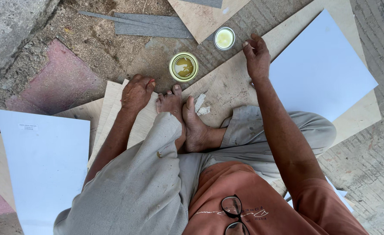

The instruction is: The person opens a can of yellow adhesive and uses a small white card to scoop and spread the glue onto a grey rectangular board. They repeatedly dip the card into the can and apply the adhesive in broad strokes across the board's surface.

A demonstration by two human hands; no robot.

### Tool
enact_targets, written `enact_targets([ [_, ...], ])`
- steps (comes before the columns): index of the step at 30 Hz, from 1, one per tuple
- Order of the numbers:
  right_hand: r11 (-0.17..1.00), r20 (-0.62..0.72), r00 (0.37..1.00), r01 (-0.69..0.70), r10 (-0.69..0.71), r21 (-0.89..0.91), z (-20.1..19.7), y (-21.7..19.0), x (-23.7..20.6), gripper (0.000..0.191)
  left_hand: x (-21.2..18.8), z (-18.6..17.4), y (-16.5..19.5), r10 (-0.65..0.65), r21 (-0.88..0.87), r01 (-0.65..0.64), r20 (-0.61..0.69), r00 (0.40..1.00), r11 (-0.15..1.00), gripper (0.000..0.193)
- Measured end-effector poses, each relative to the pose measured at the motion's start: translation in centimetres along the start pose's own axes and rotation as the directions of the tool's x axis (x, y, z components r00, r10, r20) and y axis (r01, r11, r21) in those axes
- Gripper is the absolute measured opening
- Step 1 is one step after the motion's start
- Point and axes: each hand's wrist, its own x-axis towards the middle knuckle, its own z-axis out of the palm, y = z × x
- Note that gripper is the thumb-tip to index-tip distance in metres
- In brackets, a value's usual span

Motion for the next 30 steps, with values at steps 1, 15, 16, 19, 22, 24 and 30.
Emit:
enact_targets([
  [1,0.998,0.016,0.999,0.032,-0.033,0.047,-0.1,0.6,-1.0,0.051,0.1,-0.3,0.0,0.035,0.046,-0.036,0.016,0.999,0.998,0.028],
  [15,0.997,0.272,0.961,-0.034,0.051,-0.064,2.4,4.1,-16.9,0.039,14.2,-5.8,1.2,0.246,0.436,-0.214,-0.018,0.969,0.874,0.035],
  [16,0.997,0.288,0.957,-0.023,0.042,-0.071,2.4,4.0,-17.3,0.040,15.0,-6.0,1.9,0.250,0.425,-0.217,-0.023,0.968,0.879,0.042],
  [19,0.998,0.329,0.944,0.004,0.019,-0.068,2.0,3.8,-18.0,0.039,16.1,-6.4,4.5,0.231,0.386,-0.231,0.045,0.972,0.893,0.062],
  [22,0.993,0.293,0.956,0.062,-0.031,-0.097,1.1,4.0,-18.5,0.038,16.0,-6.5,6.6,0.160,0.466,-0.216,0.157,0.974,0.858,0.067],
  [24,0.994,0.270,0.962,0.056,-0.027,-0.099,0.5,4.3,-18.7,0.038,15.4,-6.6,7.2,0.042,0.535,-0.165,0.234,0.971,0.829,0.080],
  [30,0.996,0.269,0.963,0.036,-0.014,-0.078,0.9,4.8,-18.7,0.038,12.6,-7.0,3.1,0.009,0.343,-0.102,0.261,0.965,0.934,0.049],
])
